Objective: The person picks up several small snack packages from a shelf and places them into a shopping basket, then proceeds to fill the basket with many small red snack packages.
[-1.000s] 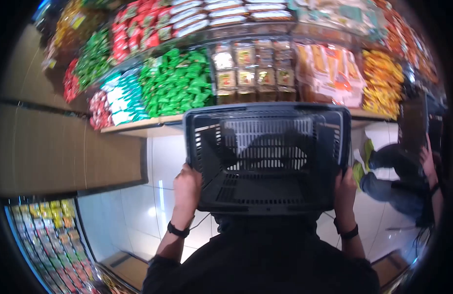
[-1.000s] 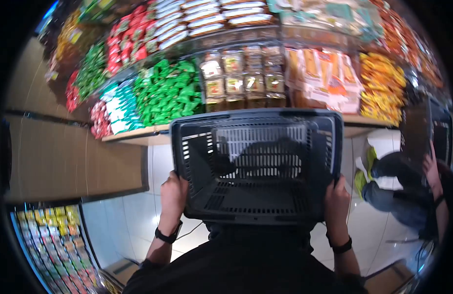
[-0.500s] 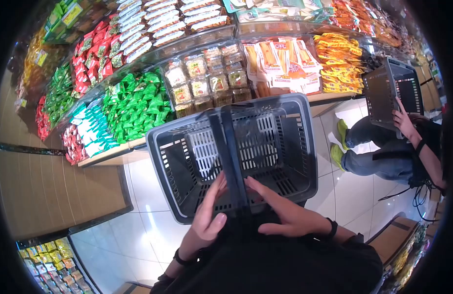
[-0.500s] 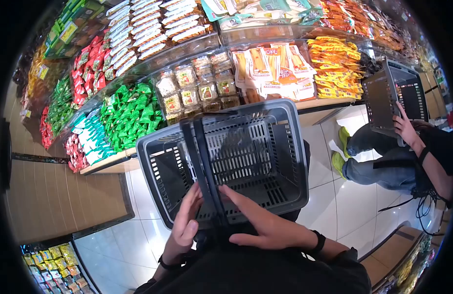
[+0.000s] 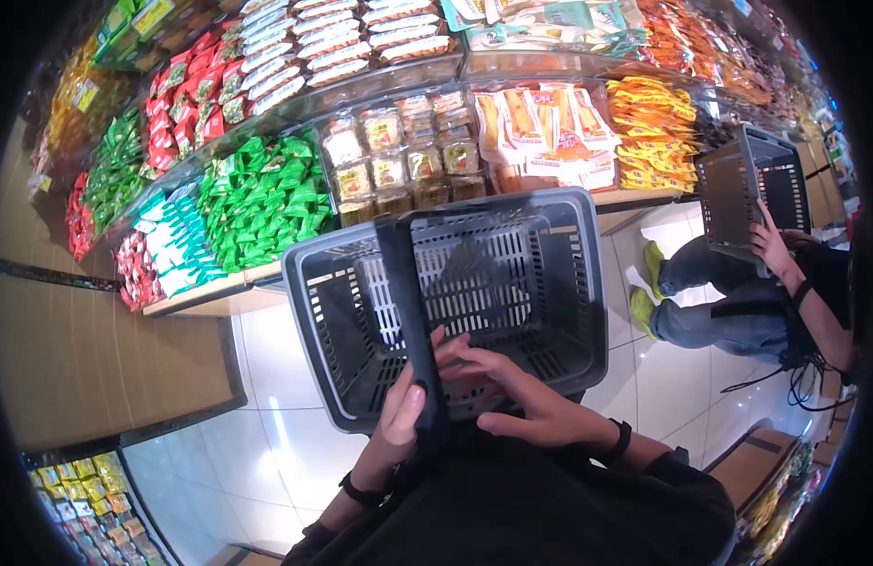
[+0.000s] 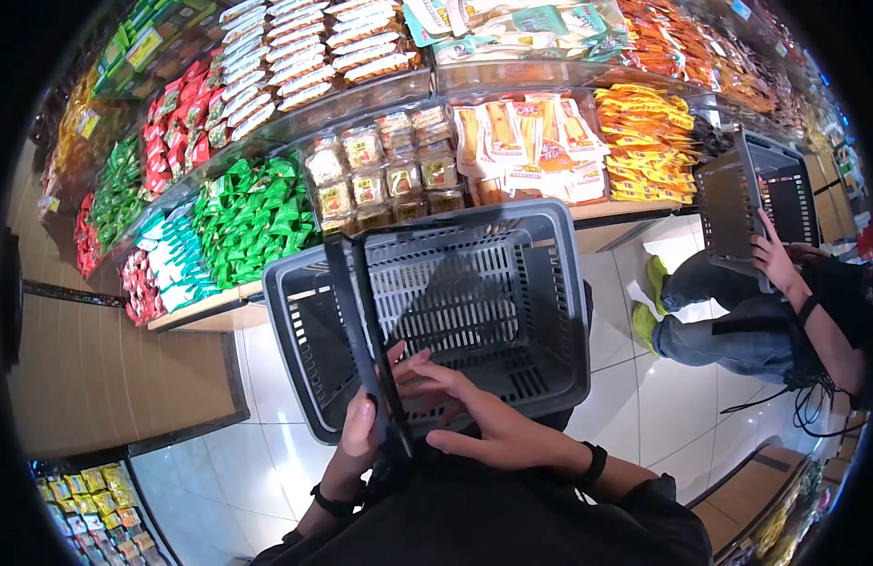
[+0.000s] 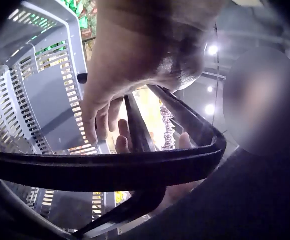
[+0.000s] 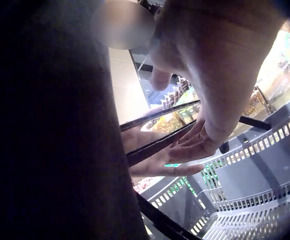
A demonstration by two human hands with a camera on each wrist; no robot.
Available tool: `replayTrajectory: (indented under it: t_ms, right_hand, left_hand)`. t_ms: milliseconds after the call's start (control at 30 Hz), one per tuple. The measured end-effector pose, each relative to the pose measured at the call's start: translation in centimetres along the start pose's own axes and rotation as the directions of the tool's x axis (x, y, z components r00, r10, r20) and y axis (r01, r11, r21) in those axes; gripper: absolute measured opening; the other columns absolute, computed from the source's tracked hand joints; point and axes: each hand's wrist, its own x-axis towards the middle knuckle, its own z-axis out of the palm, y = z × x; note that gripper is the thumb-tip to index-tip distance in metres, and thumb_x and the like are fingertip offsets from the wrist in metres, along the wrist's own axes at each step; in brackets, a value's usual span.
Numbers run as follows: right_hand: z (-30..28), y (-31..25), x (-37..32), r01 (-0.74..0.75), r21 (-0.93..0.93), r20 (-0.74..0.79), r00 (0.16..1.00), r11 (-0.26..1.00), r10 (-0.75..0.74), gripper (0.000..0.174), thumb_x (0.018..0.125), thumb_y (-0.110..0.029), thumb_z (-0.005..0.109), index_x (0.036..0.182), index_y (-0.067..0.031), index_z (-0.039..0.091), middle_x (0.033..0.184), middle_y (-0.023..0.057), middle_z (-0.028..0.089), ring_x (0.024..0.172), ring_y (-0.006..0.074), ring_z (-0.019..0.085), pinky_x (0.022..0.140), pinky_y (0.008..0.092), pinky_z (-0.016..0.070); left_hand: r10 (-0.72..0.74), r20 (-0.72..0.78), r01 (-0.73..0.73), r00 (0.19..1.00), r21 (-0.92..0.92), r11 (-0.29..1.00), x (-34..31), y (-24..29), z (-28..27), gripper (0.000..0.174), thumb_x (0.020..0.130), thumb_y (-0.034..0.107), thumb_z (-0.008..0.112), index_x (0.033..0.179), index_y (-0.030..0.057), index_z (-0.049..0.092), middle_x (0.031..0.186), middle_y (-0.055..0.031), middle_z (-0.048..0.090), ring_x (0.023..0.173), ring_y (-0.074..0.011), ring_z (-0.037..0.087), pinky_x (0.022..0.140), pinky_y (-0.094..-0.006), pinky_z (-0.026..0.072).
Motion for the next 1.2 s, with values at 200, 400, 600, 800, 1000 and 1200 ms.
replayTrajectory:
  t_ms: [200, 400, 600, 800, 1000, 1200]
  right_hand:
    - [1.6, 1.6, 1.1, 0.071, 0.113, -0.141, 0.989, 0.991, -0.055, 0.059, 0.104, -0.011, 0.064, 0.153, -0.0053, 0.033, 0.142, 0.0156, 0.052, 0.132, 0.0222, 0.054, 0.108, 0.0399, 0.0457]
    - [0.4, 1.9, 0.6, 0.022, 0.01, -0.184, 0.983, 1.0, -0.02, 0.039, 0.102, -0.012, 0.068, 0.136, -0.0016, 0.052, 0.114, 0.0079, 0.069, 0.106, 0.0128, 0.065, 0.098, 0.0334, 0.0508]
    - [0.5, 1.6, 0.4, 0.026, -0.006, -0.221, 0.975, 1.0, -0.026, 0.032, 0.101, -0.011, 0.07, 0.13, -0.0016, 0.058, 0.109, 0.0084, 0.072, 0.104, 0.0141, 0.069, 0.095, 0.033, 0.0535]
    - [0.2, 1.7, 0.6, 0.097, -0.151, -0.181, 0.975, 0.984, -0.124, 0.04, 0.098, -0.011, 0.073, 0.133, -0.0005, 0.058, 0.112, 0.0098, 0.072, 0.105, 0.0183, 0.07, 0.098, 0.0363, 0.0535]
    - [-0.1, 1.7, 0.5, 0.065, -0.047, -0.143, 0.987, 0.997, -0.071, 0.04, 0.099, -0.008, 0.071, 0.135, -0.0026, 0.058, 0.123, 0.0073, 0.065, 0.119, 0.0161, 0.062, 0.104, 0.0345, 0.0495]
    - [-0.1, 1.9, 0.4, 0.054, -0.038, -0.153, 0.987, 0.998, -0.06, 0.037, 0.098, -0.008, 0.073, 0.13, 0.0009, 0.059, 0.116, 0.0095, 0.07, 0.106, 0.0173, 0.069, 0.098, 0.0344, 0.0534]
  left_hand:
    - [-0.024, 0.07, 0.021, 0.997, 0.049, 0.999, -0.2, 0.3, 0.0, 0.063, 0.11, 0.028, 0.045, 0.16, -0.0068, 0.029, 0.148, -0.019, 0.054, 0.135, -0.0259, 0.056, 0.118, -0.0389, 0.0378]
    - [-0.074, 0.084, 0.066, 0.994, 0.084, 0.994, 0.6, 1.6, 1.9, 0.051, 0.107, 0.009, 0.054, 0.154, -0.0075, 0.042, 0.145, -0.0157, 0.057, 0.131, -0.0221, 0.058, 0.114, -0.0355, 0.0419]
    - [-0.023, 0.074, 0.015, 0.997, 0.114, 0.993, 0.7, 1.2, 2.0, 0.043, 0.109, 0.011, 0.049, 0.148, -0.0068, 0.049, 0.155, -0.0194, 0.051, 0.133, -0.0255, 0.058, 0.115, -0.0381, 0.0433]
    - [-0.038, 0.098, 0.029, 0.994, 0.091, 0.995, 0.8, 0.6, 1.6, 0.051, 0.109, 0.019, 0.046, 0.152, -0.0091, 0.042, 0.153, -0.0235, 0.051, 0.133, -0.0298, 0.059, 0.117, -0.0414, 0.0429]
    - [-0.036, 0.096, 0.03, 0.995, 0.066, 0.997, 0.8, 1.2, 1.3, 0.053, 0.109, 0.022, 0.045, 0.152, -0.0099, 0.041, 0.15, -0.0245, 0.053, 0.133, -0.0303, 0.059, 0.116, -0.0407, 0.0432]
    - [-0.076, 0.09, 0.068, 0.993, 0.092, 0.993, 0.7, 1.7, 1.3, 0.042, 0.109, 0.012, 0.05, 0.147, -0.0069, 0.051, 0.147, -0.0184, 0.059, 0.135, -0.0263, 0.058, 0.115, -0.0373, 0.0423]
